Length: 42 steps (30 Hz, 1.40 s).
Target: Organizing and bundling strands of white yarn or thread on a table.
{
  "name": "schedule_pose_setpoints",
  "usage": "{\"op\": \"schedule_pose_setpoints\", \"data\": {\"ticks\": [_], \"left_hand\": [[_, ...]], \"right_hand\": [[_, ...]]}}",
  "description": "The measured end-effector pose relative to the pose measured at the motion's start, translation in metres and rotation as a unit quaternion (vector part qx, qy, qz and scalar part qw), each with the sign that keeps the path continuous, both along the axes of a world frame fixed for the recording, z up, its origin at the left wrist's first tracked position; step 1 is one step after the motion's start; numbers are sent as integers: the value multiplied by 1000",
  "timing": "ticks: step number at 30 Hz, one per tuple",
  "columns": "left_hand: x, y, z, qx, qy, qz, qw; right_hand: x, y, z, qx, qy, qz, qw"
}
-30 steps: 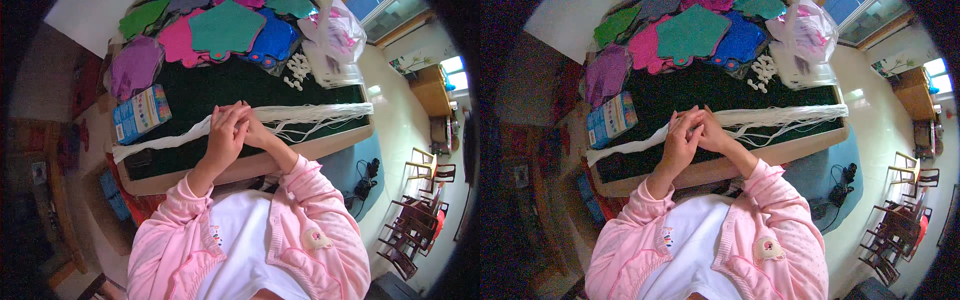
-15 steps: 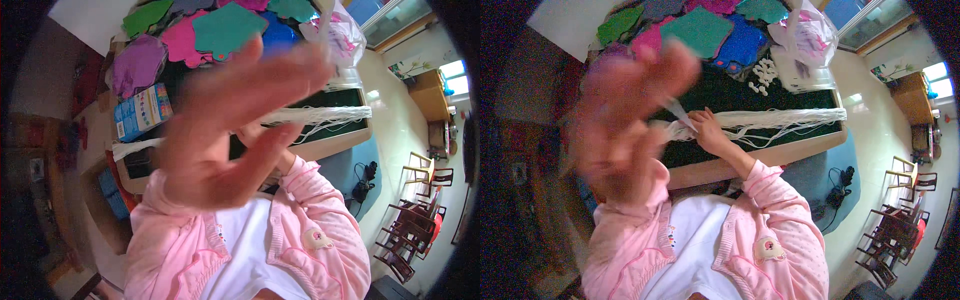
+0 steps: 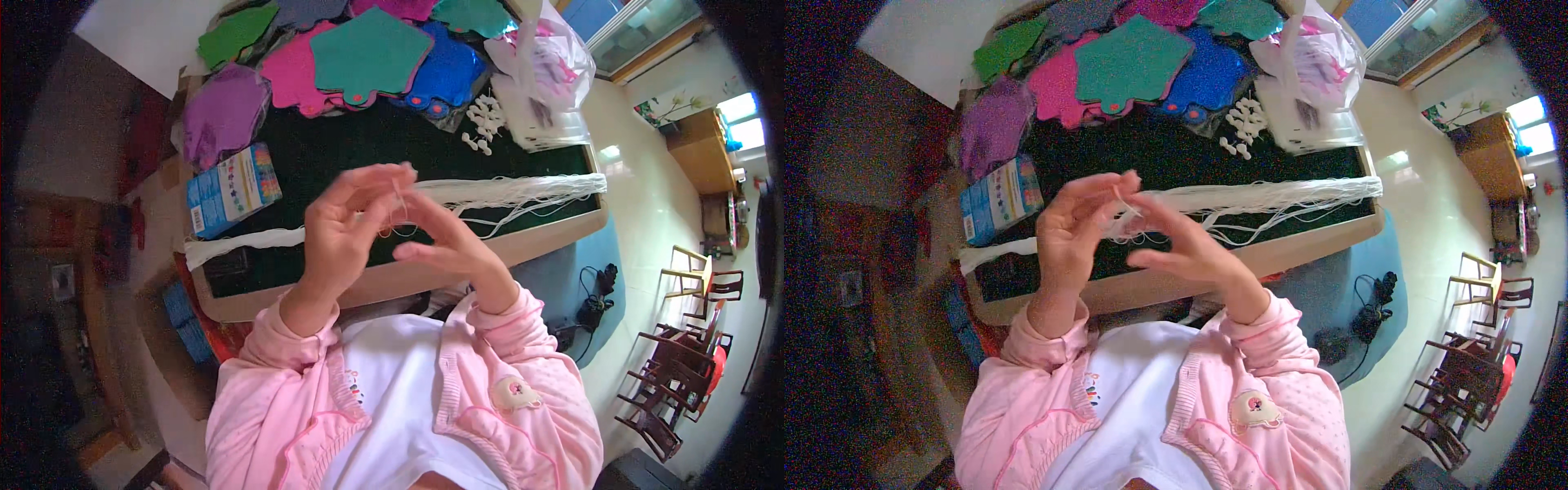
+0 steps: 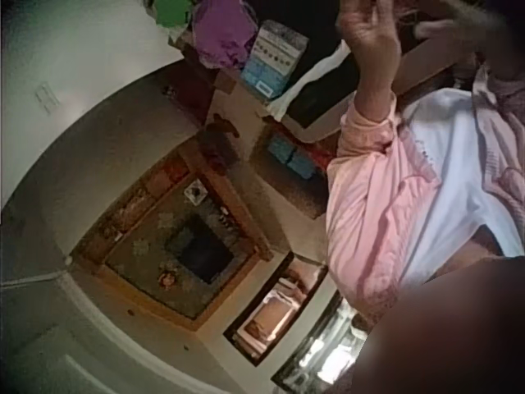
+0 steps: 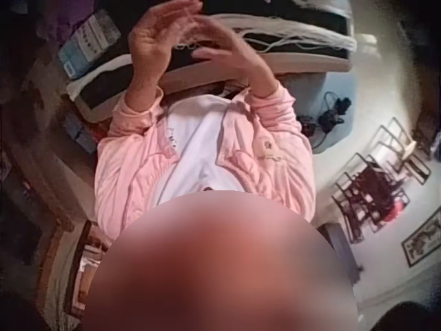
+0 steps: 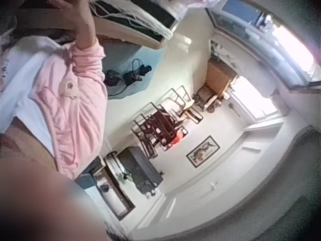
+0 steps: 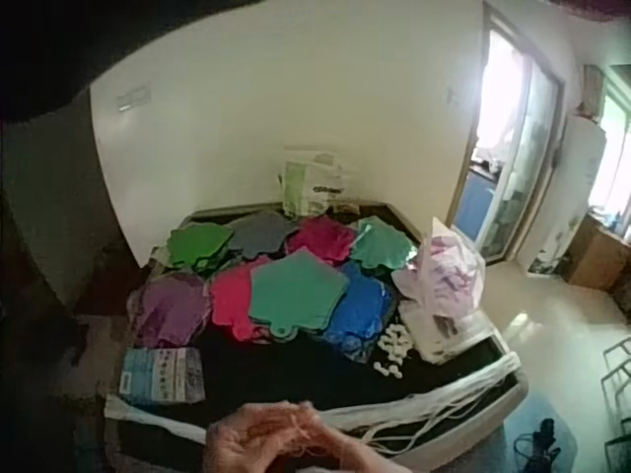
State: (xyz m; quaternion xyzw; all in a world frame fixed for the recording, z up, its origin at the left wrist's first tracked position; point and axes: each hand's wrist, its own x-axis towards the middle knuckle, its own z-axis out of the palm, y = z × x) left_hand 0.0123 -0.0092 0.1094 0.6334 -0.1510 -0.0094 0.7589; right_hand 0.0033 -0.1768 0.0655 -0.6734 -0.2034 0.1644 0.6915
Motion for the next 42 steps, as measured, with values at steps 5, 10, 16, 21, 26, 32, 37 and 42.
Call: {"op": "schedule_pose_setpoints", "data": {"ticks": [5,10,16,21,26,32,37,42], "left_hand": [[14,47,-55,144,13,148,978],[-8,30,-45,128,86,-36,987],[-16,22,-34,68,213,-75,972],[-10,18,-38,81,170,2,982],[-24,15,-54,74,181,-60,979],[-2,18,-58,-66,137,-27,988],[1,19,-73,225,59,-2,973],[-6,24,-34,142,210,-214,943]], "right_hand": [[-3,-4,1,-81,-60,-135,986],[-4,2,6,-220,-198,-17,955],[20,4,-12,-179,-164,-125,962],[-16,11,-27,-261,-203,39,943],[2,4,7,-167,-191,-74,964],[2,13,-39,-192,-235,-41,952],[18,13,-45,-139,-200,-73,967],[33,5,-78,-143,-98,-79,982]]}}
